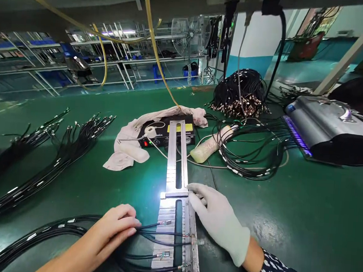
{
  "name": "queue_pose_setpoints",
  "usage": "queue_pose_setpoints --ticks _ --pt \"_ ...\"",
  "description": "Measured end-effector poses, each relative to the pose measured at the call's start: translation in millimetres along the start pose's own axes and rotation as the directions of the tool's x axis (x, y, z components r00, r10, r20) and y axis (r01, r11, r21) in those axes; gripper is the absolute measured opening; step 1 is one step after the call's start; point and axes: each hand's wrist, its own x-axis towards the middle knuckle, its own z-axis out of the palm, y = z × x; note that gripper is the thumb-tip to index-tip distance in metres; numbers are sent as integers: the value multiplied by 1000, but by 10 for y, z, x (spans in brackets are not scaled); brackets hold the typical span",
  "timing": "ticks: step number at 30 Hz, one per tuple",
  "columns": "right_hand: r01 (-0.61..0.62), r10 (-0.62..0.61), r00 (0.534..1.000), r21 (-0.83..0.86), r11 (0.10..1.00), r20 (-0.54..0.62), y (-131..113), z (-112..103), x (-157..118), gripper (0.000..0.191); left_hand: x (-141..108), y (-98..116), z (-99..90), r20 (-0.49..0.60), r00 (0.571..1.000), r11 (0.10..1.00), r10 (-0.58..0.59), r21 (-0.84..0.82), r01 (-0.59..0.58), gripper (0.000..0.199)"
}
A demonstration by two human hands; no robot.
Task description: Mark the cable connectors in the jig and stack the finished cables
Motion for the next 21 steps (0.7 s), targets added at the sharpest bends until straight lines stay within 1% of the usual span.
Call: queue_pose_setpoints --ticks 2,4,6,8,10,13,15,16,17,19,21 --pt "-28 28 1000 12 1000 -12 38 -13 -84 36 1 4 2 -122 988 994 91 63 -84 24" --pt "-17 18 998 24 1000 -64 120 -21 -146 38 15 25 -1 -236 958 986 162 68 -150 27" --pt "22 -18 993 33 999 -116 221 -17 -175 35 58 68 -2 -308 934 982 184 23 -186 29" --pt "56 -48 990 54 997 -135 307 1 -171 32 147 112 19 -337 924 979 182 -20 -201 25" --pt "70 -60 989 72 995 -134 355 23 -149 28 276 127 68 -342 919 978 197 0 -210 20" --pt "71 -60 991 91 993 -121 359 34 -121 26 460 83 158 -313 919 969 241 124 -212 21" --pt "82 -71 990 93 992 -121 334 18 -127 24 514 45 190 -283 927 963 245 182 -199 22" --pt "93 -83 990 93 991 -112 318 6 -141 22 514 35 193 -259 936 964 237 185 -193 23" --pt "116 -108 991 92 989 -85 301 -6 -160 21 500 34 187 -228 947 967 225 170 -189 22" --pt "213 -215 977 102 972 10 264 -26 -210 19 449 52 162 -162 967 977 198 115 -181 21" --pt "330 -349 927 145 933 133 230 -34 -259 19 406 80 142 -139 972 980 187 96 -175 21"
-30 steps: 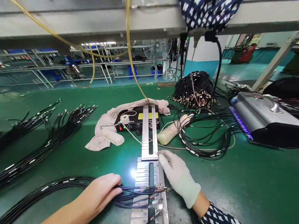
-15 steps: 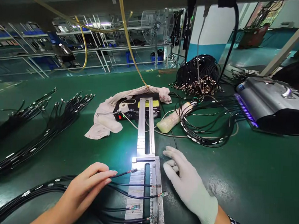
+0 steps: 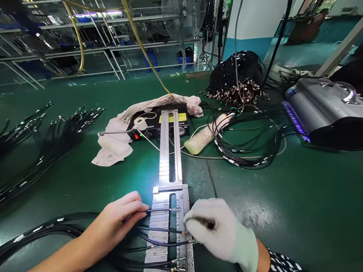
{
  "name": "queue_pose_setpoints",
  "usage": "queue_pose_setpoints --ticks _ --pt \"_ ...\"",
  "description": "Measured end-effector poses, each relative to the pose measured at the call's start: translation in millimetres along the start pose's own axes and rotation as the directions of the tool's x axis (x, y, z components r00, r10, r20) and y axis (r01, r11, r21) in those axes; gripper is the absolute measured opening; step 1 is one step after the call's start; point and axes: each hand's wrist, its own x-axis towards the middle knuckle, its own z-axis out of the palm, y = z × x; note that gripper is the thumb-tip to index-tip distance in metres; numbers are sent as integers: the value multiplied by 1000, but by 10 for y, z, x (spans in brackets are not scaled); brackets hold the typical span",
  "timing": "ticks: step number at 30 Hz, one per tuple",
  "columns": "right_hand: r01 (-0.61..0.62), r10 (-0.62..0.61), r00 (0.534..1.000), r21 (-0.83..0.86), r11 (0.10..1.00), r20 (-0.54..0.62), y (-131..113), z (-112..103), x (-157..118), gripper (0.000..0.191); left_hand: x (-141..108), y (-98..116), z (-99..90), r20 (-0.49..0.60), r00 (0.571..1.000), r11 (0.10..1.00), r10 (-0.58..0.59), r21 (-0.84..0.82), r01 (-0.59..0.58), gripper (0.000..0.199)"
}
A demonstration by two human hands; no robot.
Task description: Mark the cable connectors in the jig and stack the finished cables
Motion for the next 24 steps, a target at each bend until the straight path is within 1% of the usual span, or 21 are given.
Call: queue_pose_setpoints --ticks 2,4,8,11,15,18,22,24 --pt "65 -68 994 42 997 82 -33 11 -17 19 -3 17 1 -33 999 999 10 54 -8 22" --pt "44 -49 995 66 997 86 -43 22 -13 19 21 10 29 -70 997 988 45 151 -34 24" --pt "-23 25 1000 79 997 -15 -14 23 22 19 70 -33 87 -104 985 920 140 381 -91 27" --pt "-69 76 995 112 991 -60 21 14 44 20 61 -50 77 -100 978 874 185 471 -117 22" --pt "-140 165 979 197 970 -117 68 8 69 24 39 -55 20 -66 972 870 225 463 -170 19" --pt "-180 217 967 242 953 -135 89 5 83 25 51 -55 -6 -62 968 879 242 436 -192 17" --pt "-174 210 967 232 957 -143 87 1 90 25 89 -68 -3 -89 965 924 245 322 -205 17" --pt "-167 203 968 226 960 -147 84 -1 86 24 102 -79 2 -100 963 941 249 261 -216 21"
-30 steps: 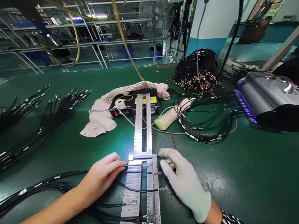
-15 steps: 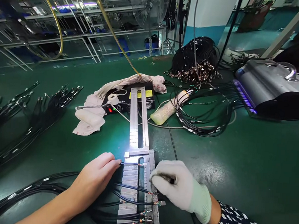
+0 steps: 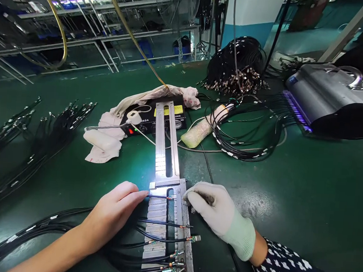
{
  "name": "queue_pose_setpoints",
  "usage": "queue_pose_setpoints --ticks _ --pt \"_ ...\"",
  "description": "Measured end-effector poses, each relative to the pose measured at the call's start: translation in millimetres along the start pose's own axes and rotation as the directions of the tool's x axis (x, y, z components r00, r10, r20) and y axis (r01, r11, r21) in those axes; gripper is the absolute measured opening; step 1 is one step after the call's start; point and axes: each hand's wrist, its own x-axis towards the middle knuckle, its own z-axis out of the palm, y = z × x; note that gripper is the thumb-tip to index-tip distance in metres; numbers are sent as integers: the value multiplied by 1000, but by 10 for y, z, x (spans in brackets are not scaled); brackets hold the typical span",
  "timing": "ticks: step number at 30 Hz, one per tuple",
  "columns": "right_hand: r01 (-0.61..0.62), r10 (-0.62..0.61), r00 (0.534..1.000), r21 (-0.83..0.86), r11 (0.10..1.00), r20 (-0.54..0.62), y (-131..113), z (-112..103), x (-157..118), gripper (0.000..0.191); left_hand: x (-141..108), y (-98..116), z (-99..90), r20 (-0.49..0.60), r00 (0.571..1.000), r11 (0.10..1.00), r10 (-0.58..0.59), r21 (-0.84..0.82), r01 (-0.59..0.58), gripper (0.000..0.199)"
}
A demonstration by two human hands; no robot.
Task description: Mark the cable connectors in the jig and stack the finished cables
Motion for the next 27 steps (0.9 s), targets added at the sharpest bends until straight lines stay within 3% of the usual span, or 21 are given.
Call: queue_pose_setpoints --ticks 3,8,12,18,20,24,27 --pt "5 -5 1000 -8 1000 10 5 -3 -8 24 -2 -10 -1 -19 999 999 38 -4 -38 24" --pt "16 -15 1000 -21 1000 12 9 0 -2 26 -40 -21 -16 -72 972 971 226 94 -219 27" --pt "25 -25 1000 -34 999 10 -12 6 13 26 -42 2 22 -111 985 991 129 -27 -132 28" --pt "19 -18 1000 -51 999 21 -16 6 23 28 63 140 37 30 997 992 -77 -98 79 13" --pt "28 -27 999 -49 998 21 -14 8 25 28 80 144 26 13 999 998 -36 -42 36 14" --pt "30 -29 999 -36 999 28 -18 9 27 28 67 79 23 -16 985 983 172 65 -171 22" --pt "27 -25 999 -41 999 35 -21 6 24 28 49 36 47 -16 993 992 115 -47 -116 22"
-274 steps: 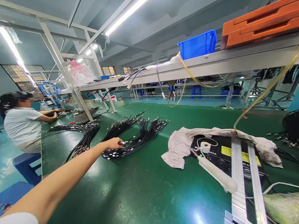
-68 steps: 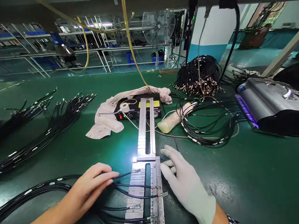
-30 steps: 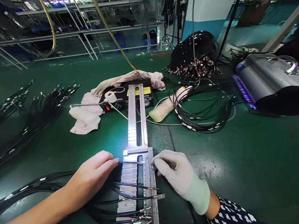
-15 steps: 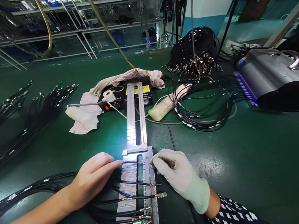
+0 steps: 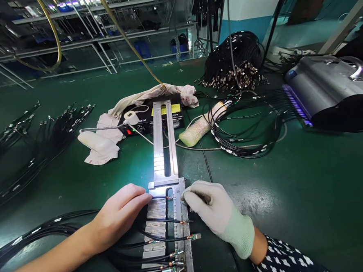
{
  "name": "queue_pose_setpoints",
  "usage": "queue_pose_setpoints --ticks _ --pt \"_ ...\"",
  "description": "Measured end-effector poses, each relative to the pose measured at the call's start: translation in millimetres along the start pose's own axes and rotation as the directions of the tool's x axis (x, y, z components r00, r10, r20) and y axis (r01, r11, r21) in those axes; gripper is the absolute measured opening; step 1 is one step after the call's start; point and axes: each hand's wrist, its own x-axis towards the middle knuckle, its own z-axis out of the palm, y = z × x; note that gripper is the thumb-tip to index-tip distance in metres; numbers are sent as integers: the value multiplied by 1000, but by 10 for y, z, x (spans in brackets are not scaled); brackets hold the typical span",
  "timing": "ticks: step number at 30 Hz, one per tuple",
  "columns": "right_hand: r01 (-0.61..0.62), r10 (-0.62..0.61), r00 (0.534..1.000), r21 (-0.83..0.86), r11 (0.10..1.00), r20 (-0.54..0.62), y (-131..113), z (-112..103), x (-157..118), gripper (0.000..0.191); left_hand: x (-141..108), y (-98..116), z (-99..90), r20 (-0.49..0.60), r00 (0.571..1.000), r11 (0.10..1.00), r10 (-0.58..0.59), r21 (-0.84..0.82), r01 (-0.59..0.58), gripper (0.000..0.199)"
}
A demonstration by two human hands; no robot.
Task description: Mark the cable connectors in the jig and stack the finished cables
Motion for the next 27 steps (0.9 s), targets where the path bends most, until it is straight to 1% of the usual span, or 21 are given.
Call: queue_pose_setpoints --ticks 2,3,7,8,10,12,14,17,20,22,24,26,27 --pt "-3 2 1000 -5 1000 -2 0 0 -2 29 -8 -8 6 -3 998 995 -60 -78 60 20" --pt "-3 3 1000 -8 1000 -5 -1 1 -2 29 -10 -7 1 7 998 994 -62 -88 63 20" --pt "2 -2 1000 -16 1000 2 -10 -1 0 29 -13 10 -44 61 997 999 46 -6 -45 25" --pt "3 -3 1000 -17 1000 7 -14 -3 1 29 -16 13 -48 58 997 999 51 -4 -51 26" --pt "1 -1 1000 -21 1000 6 -20 -5 1 29 -22 14 -37 29 1000 998 7 -55 -6 25" --pt "1 0 1000 -23 1000 4 -21 -6 2 29 -27 11 -4 7 997 987 -77 -142 77 24" --pt "5 -5 1000 -18 1000 2 -17 -5 3 30 -29 6 36 -7 991 970 -135 -203 130 24" --pt "12 -12 1000 -12 1000 -2 -9 -2 6 30 -31 -1 78 -14 987 960 -159 -234 151 24" --pt "11 -11 1000 -19 1000 -4 -7 -1 11 30 -59 2 82 1 989 959 -148 -243 144 25" --pt "9 -9 1000 -19 1000 -3 -9 0 13 29 -100 14 67 1 993 980 -115 -165 114 29" --pt "6 -6 1000 -19 1000 -2 -17 1 13 29 -151 32 49 5 995 995 -100 -1 100 34" --pt "-3 3 1000 -22 1000 2 -26 2 10 29 -195 51 35 21 994 986 -103 136 99 38" --pt "-7 7 1000 -23 1000 4 -30 3 9 30 -209 61 30 34 994 980 -107 170 99 39"
